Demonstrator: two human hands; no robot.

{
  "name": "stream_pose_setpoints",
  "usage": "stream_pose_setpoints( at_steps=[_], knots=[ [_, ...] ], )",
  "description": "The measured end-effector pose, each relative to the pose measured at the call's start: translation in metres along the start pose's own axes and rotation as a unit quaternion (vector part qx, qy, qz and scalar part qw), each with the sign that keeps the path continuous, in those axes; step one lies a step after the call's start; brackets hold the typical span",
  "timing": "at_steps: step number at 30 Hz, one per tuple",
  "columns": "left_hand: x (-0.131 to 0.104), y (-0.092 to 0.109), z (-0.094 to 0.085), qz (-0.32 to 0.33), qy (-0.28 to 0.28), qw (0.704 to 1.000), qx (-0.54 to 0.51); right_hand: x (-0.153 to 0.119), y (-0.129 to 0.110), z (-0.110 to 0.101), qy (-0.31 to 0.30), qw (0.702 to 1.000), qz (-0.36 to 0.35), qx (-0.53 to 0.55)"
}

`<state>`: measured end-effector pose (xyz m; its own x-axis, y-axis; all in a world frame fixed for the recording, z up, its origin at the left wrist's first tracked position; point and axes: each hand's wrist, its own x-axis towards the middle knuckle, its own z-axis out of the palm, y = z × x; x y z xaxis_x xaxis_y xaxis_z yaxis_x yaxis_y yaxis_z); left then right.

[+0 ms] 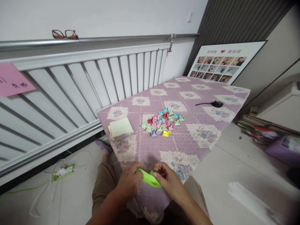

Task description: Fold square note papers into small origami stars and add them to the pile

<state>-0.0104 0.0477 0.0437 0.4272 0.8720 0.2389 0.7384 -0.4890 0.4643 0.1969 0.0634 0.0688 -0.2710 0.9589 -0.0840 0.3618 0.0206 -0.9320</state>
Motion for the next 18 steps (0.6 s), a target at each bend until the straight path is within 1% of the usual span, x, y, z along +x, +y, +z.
stream_pose_setpoints(
  at_steps=[2,4,5,8,10,13,16,18],
  knots=[
    [0.0,0.002,-0.004,-0.002,-0.011,1.0,0.008,0.003,-0.008,-0.005,-0.022,1.0,0.013,-0.001],
    [0.0,0.003,-0.006,0.001,-0.017,1.0,0.014,0.004,-0.014,-0.007,-0.047,0.998,-0.005,-0.039],
    [0.001,0.004,-0.007,0.004,-0.017,1.0,0.017,0.005,-0.015,-0.006,-0.05,0.997,-0.016,-0.061],
    [0.001,0.004,-0.007,0.013,-0.013,0.999,0.031,0.006,-0.013,0.0,-0.032,0.994,-0.042,-0.095],
    [0.0,0.005,-0.006,0.01,-0.007,0.999,0.04,0.006,-0.01,0.007,-0.015,0.996,-0.041,-0.077],
    [0.001,0.006,-0.005,0.005,0.0,0.999,0.044,0.007,-0.008,0.015,-0.011,0.998,-0.027,-0.053],
    [0.003,0.008,-0.005,0.011,0.002,0.999,0.048,0.007,-0.011,0.019,-0.025,0.993,-0.053,-0.1],
    [0.006,0.01,-0.006,0.002,0.009,0.998,0.062,0.007,-0.015,0.019,-0.016,0.989,-0.065,-0.132]
  ],
)
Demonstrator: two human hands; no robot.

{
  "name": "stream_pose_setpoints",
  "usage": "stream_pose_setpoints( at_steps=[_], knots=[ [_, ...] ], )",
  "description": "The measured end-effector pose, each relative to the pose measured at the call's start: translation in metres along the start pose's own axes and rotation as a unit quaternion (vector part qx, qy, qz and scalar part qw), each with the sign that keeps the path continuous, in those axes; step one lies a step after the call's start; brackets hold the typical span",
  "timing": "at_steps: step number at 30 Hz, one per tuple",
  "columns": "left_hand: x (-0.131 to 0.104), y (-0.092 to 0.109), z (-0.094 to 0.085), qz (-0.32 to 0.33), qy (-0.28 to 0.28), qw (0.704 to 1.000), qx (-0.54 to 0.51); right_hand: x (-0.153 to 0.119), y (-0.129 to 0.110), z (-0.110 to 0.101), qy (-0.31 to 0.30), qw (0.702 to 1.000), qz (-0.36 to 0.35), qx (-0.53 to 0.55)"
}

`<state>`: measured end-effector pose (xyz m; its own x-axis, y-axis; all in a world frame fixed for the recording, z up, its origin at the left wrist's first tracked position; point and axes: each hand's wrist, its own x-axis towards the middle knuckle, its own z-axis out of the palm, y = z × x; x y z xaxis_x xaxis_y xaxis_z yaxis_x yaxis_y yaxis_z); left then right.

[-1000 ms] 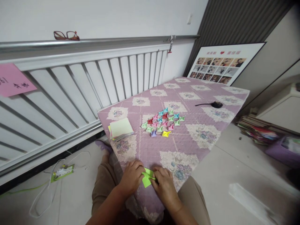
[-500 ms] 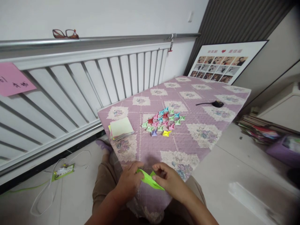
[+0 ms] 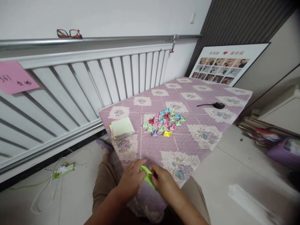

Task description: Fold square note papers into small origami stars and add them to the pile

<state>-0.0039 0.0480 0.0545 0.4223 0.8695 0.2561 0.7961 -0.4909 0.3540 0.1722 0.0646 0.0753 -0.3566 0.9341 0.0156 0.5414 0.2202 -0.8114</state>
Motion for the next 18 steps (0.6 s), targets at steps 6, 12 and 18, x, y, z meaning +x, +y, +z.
stream_pose_setpoints(
  at_steps=[6,12,18],
  knots=[
    [0.003,0.008,0.001,-0.032,0.056,0.998,0.024,0.004,-0.001,0.002,0.043,0.998,0.015,-0.032],
    [-0.006,0.004,0.013,-0.008,0.081,0.996,0.032,0.005,0.005,0.008,0.065,0.997,0.022,-0.038],
    [-0.002,0.002,0.011,-0.077,0.083,0.993,-0.023,0.005,0.01,0.012,0.079,0.996,0.01,-0.038]
  ],
)
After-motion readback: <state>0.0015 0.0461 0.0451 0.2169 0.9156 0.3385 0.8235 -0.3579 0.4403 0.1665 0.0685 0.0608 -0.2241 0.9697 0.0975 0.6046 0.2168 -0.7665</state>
